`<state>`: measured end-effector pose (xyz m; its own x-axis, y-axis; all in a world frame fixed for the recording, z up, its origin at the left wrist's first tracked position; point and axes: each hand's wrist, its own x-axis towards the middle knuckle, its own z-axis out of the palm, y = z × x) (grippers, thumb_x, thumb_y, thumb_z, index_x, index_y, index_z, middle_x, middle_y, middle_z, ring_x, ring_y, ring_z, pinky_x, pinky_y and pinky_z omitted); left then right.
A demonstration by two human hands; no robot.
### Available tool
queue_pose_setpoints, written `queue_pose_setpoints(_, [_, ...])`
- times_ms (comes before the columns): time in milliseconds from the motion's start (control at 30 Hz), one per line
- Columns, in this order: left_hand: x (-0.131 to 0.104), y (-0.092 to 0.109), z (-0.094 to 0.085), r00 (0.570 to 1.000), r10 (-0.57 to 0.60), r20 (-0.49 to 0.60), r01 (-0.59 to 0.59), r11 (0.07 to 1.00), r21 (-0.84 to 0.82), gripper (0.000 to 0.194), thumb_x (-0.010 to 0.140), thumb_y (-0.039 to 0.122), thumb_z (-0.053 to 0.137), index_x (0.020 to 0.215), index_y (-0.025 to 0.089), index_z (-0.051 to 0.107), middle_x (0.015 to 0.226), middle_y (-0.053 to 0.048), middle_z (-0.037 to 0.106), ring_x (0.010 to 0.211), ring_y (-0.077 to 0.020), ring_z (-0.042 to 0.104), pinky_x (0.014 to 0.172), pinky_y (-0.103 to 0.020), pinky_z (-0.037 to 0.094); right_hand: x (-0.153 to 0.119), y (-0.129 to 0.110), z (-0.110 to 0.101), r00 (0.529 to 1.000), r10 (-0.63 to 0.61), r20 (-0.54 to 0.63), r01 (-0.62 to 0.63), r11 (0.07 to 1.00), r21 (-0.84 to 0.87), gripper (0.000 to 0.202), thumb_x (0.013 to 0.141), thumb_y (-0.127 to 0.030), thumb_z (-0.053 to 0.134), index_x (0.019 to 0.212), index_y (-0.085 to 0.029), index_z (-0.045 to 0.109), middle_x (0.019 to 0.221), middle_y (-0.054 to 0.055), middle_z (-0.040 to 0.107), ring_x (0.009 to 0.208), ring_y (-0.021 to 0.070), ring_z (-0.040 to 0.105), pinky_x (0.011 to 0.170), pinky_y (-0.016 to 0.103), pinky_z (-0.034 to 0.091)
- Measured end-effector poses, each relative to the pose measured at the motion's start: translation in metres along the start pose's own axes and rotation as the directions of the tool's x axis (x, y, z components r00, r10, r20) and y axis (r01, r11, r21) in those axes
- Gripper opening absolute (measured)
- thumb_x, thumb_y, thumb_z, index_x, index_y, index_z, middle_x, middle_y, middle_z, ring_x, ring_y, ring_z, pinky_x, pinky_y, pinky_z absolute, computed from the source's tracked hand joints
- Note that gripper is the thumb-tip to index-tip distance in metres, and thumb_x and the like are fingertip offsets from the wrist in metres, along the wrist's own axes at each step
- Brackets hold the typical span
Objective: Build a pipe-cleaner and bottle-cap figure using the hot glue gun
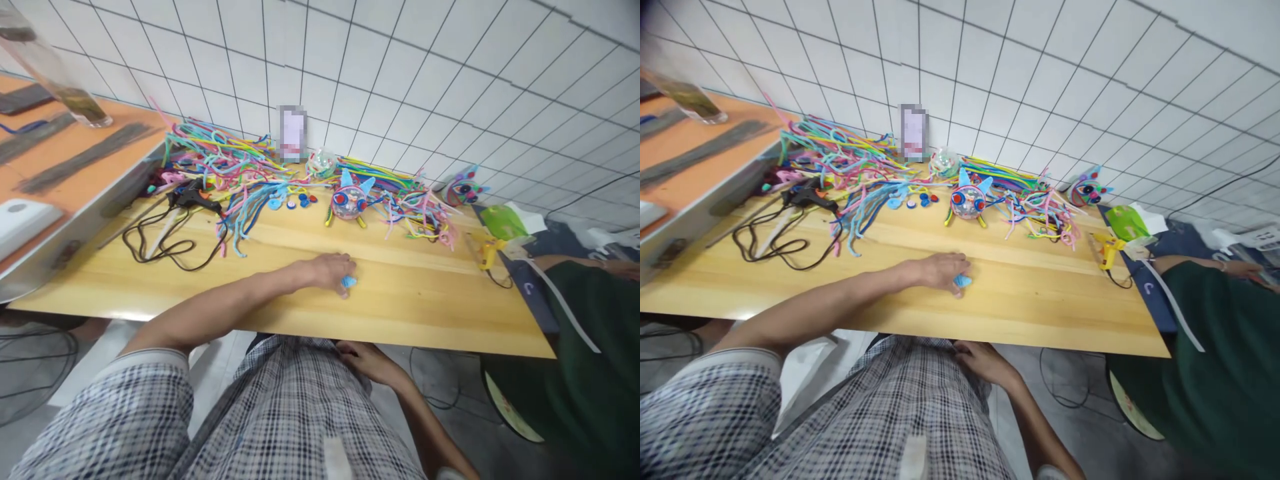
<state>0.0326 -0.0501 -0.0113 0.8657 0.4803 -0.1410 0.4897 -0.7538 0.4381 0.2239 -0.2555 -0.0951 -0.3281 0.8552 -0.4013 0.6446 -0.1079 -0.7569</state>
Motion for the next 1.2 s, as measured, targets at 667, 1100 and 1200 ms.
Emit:
queue_pose_setpoints(667, [-0.039,-0.066,0.012,0.909,-0.321,-0.265,-0.224,0.16,-0.961,0.062,0.07,0.068,0.093,0.089,0.015,0.067,0.079,-0.003,0.073,0.069,-0.013,0.064,0.067,-0.027,0.054,0.127,-0.125,-0.112,0.875,-0.238,-0.421,0.239,0.97,-0.052,0.027,0.092,-0.045,0.07,0.108,-0.023,0.071,0.092,0.003,0.081,0.082,0.0199,0.075,0.075,0.032,0.055])
queue_pose_setpoints(1100, [-0.045,-0.068,0.02,0.833,-0.36,-0.42,-0.229,0.466,-0.854,0.04,0.091,0.054,0.073,0.09,0.015,0.068,0.077,0.001,0.065,0.071,-0.0118,0.056,0.067,-0.023,0.044,0.168,-0.092,-0.086,0.865,-0.184,-0.466,0.338,0.901,0.272,0.043,0.086,-0.065,0.077,0.086,-0.022,0.071,0.07,0.001,0.074,0.063,0.0156,0.066,0.063,0.028,0.052])
queue_pose_setpoints(1200, [-0.047,-0.066,0.021,0.837,-0.343,-0.425,-0.201,0.53,-0.824,0.034,0.097,0.047,0.065,0.095,0.014,0.073,0.082,-0.002,0.07,0.076,-0.0136,0.062,0.073,-0.024,0.048,0.166,-0.085,-0.084,0.869,-0.173,-0.463,0.339,0.89,0.304,0.044,0.086,-0.065,0.077,0.094,-0.022,0.073,0.072,0.001,0.076,0.064,0.0163,0.068,0.064,0.029,0.054])
